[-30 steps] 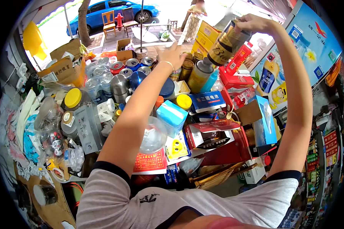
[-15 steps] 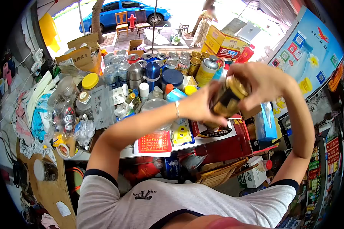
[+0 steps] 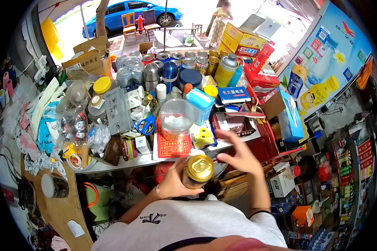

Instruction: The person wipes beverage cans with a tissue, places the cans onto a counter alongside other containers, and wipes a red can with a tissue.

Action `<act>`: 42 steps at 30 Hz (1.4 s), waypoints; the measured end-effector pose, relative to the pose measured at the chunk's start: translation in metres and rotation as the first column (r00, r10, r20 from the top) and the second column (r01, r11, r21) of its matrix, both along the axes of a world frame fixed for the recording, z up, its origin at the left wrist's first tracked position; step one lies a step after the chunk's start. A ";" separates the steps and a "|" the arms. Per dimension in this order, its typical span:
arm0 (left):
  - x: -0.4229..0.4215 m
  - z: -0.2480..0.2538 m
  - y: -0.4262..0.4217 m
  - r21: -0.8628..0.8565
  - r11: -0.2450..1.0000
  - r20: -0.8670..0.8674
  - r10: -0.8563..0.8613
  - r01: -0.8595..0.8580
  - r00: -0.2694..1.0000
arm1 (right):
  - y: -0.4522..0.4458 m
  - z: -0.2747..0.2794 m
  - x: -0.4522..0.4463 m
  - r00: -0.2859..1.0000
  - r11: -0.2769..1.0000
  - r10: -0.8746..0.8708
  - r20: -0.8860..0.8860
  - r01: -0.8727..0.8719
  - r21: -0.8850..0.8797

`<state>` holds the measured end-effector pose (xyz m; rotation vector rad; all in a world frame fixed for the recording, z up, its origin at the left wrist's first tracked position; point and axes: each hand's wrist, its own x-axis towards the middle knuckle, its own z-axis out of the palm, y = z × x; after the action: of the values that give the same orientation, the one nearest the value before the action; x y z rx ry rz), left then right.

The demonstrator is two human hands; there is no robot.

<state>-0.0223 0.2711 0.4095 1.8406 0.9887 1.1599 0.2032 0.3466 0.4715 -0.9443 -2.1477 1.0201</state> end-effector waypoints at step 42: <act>0.101 -0.029 -0.063 -0.342 0.734 0.379 -0.464 0.587 0.801 | -0.156 -0.122 0.068 0.339 0.699 -0.714 -0.612 0.303 -0.648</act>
<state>0.0787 0.2084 0.3809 1.4028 0.4555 0.7190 0.2716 0.1904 0.3500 -0.9482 -0.6829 1.2474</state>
